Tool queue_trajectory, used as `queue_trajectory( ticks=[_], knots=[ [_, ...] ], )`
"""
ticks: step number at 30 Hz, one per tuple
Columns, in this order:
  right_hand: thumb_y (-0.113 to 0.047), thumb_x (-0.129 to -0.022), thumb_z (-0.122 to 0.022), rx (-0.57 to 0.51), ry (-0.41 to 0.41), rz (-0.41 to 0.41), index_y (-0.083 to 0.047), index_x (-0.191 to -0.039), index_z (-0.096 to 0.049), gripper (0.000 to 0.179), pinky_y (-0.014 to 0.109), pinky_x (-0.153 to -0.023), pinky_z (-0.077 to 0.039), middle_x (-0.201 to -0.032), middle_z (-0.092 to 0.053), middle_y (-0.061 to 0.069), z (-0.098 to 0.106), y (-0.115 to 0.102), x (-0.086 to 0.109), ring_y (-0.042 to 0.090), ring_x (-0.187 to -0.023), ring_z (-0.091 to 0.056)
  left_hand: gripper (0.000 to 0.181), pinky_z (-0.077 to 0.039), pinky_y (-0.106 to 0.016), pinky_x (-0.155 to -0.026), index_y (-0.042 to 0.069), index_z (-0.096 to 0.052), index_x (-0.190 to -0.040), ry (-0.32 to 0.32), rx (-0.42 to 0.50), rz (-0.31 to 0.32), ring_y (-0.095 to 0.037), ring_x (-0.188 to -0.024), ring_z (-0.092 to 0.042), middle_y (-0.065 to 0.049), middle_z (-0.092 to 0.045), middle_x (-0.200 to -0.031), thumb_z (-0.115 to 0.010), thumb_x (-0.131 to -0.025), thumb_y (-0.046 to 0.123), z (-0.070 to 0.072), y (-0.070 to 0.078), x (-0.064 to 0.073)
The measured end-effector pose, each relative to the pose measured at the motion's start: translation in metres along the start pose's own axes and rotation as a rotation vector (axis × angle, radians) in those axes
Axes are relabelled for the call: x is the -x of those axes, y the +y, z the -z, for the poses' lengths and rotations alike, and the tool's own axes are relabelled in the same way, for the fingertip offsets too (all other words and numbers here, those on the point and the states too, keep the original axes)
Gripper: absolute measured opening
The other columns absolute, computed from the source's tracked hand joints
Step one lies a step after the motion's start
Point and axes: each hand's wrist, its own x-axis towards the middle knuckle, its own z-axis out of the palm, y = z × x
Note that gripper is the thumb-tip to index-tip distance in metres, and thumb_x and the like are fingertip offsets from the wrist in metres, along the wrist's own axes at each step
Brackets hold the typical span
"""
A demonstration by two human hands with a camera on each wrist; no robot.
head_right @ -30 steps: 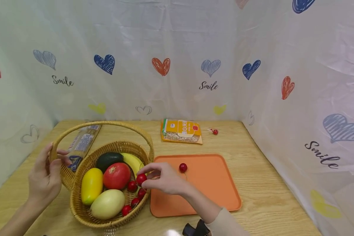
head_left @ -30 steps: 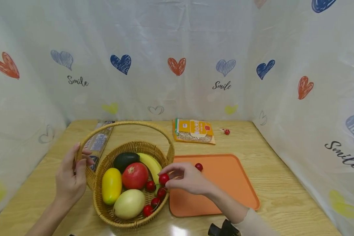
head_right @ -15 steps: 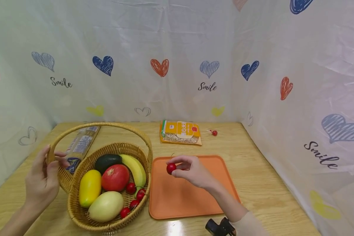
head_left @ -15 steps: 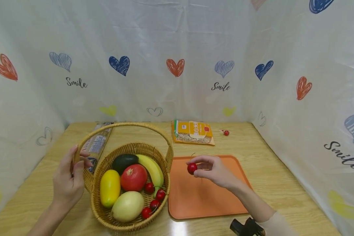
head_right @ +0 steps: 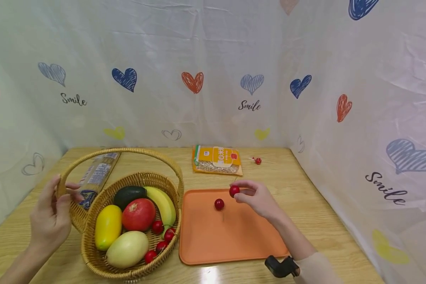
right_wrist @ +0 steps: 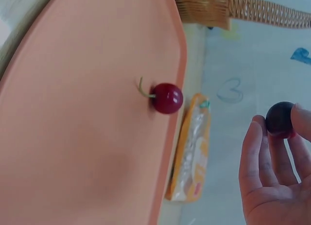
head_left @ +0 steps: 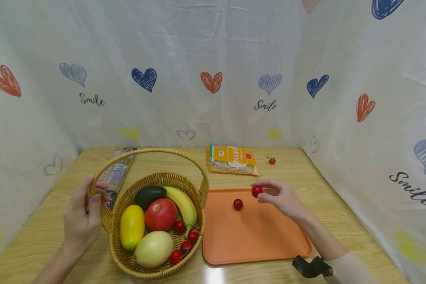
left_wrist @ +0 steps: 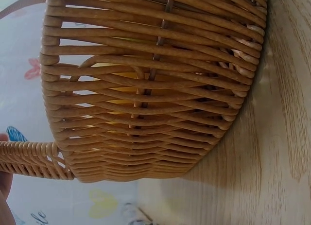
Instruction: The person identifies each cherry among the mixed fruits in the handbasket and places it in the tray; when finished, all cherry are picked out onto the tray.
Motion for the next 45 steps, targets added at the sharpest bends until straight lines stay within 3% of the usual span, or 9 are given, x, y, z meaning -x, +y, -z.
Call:
queue_trajectory(
  ticks=[15, 24, 28, 34, 45],
  knots=[
    [-0.006, -0.09, -0.063, 0.013, 0.076, -0.029, 0.011, -0.123, -0.05, 0.039, 0.031, -0.082, -0.054, -0.119, -0.056, 0.028, 0.019, 0.015, 0.004, 0.024, -0.098, -0.064, 0.032, -0.044, -0.005, -0.071, -0.015, -0.041, -0.125, 0.0, -0.017, -0.005, 0.002, -0.079, -0.056, -0.014, -0.062, -0.098, -0.044, -0.1, 0.005, 0.0, -0.001, 0.001],
    [-0.005, -0.087, -0.066, 0.1, 0.1, -0.082, 0.009, -0.12, -0.055, 0.038, 0.032, -0.079, -0.055, -0.114, -0.06, 0.025, 0.014, 0.03, 0.001, 0.025, -0.095, -0.065, 0.033, -0.044, -0.005, -0.071, -0.015, -0.041, -0.126, -0.001, -0.013, -0.007, 0.001, -0.079, -0.056, -0.014, -0.062, -0.098, -0.044, -0.1, 0.006, 0.001, 0.0, 0.001],
    [-0.001, -0.086, -0.066, 0.088, 0.102, -0.089, 0.011, -0.119, -0.055, 0.036, 0.031, -0.078, -0.055, -0.113, -0.059, 0.026, 0.012, 0.038, 0.001, 0.028, -0.095, -0.065, 0.033, -0.045, -0.006, -0.071, -0.015, -0.041, -0.126, 0.001, 0.004, -0.01, 0.001, -0.079, -0.056, -0.015, -0.062, -0.098, -0.044, -0.1, 0.005, 0.001, -0.001, 0.001],
    [0.001, -0.087, -0.064, 0.076, 0.094, -0.099, 0.012, -0.12, -0.054, 0.036, 0.04, -0.078, -0.055, -0.116, -0.057, 0.027, 0.008, 0.048, -0.001, 0.028, -0.095, -0.064, 0.033, -0.045, -0.006, -0.072, -0.015, -0.041, -0.126, -0.006, -0.003, -0.005, 0.001, -0.079, -0.056, -0.014, -0.062, -0.098, -0.044, -0.1, 0.005, 0.001, -0.001, 0.001],
    [0.0, -0.085, -0.067, 0.168, 0.106, -0.079, 0.012, -0.117, -0.057, 0.035, 0.034, -0.07, -0.057, -0.11, -0.062, 0.023, -0.001, 0.061, -0.006, 0.029, -0.093, -0.063, 0.034, -0.044, -0.005, -0.071, -0.014, -0.041, -0.125, -0.007, -0.013, -0.007, 0.001, -0.08, -0.056, -0.014, -0.062, -0.099, -0.045, -0.1, 0.008, 0.001, -0.002, 0.002]
  ],
)
